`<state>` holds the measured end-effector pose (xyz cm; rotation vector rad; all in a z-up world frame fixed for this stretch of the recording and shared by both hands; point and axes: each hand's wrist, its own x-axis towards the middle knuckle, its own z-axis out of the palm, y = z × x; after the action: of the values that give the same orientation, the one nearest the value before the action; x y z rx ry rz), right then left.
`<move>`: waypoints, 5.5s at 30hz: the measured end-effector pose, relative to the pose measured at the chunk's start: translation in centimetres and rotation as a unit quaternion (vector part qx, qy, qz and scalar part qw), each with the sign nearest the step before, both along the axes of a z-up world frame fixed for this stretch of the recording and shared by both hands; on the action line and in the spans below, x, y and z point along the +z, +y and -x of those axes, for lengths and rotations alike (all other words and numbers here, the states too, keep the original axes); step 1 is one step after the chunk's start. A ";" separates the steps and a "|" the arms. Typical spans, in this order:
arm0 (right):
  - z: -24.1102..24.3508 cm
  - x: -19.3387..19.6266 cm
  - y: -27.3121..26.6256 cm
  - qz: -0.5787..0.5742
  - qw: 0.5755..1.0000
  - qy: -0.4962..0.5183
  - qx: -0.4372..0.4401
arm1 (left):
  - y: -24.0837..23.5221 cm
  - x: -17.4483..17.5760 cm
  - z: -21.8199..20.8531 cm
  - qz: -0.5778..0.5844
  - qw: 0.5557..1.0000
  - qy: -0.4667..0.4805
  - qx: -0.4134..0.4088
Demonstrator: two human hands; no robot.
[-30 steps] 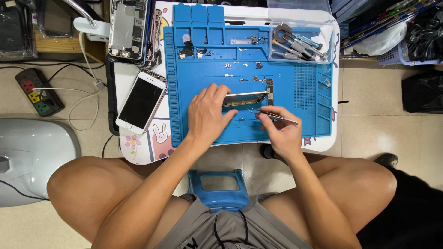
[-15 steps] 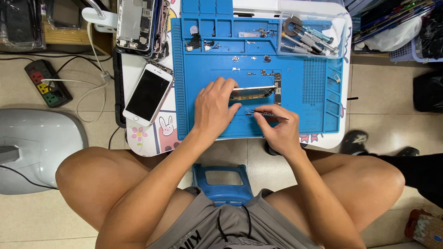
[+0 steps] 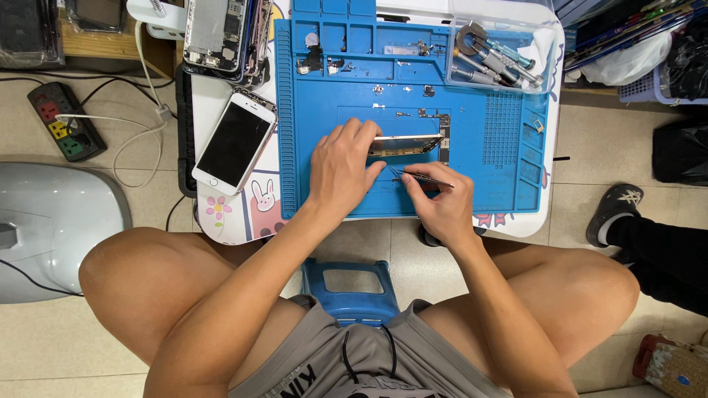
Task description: The person uses a screwdriver to remove screws from a disassembled smartphone motherboard placed on a blue anti-static mat. They carefully unscrew components and place the screws into the mat's compartments.
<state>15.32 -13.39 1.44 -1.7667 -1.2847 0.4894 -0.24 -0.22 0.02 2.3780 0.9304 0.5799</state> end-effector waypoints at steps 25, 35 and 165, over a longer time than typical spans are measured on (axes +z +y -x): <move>0.2 0.6 -0.2 0.001 0.996 -0.079 0.050 | 0.1 0.5 0.0 0.011 1.000 0.003 -0.006; -0.1 0.3 -0.1 -0.006 0.999 -0.023 0.028 | 0.0 0.3 0.0 0.007 1.000 0.001 -0.005; -0.9 -0.1 1.9 -0.023 0.996 -0.079 0.022 | -0.2 -0.6 -0.2 0.000 1.000 0.013 -0.009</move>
<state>16.23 -11.45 1.29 -1.7709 -1.4349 0.3472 -0.02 -0.38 -0.54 2.3959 0.9200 0.5427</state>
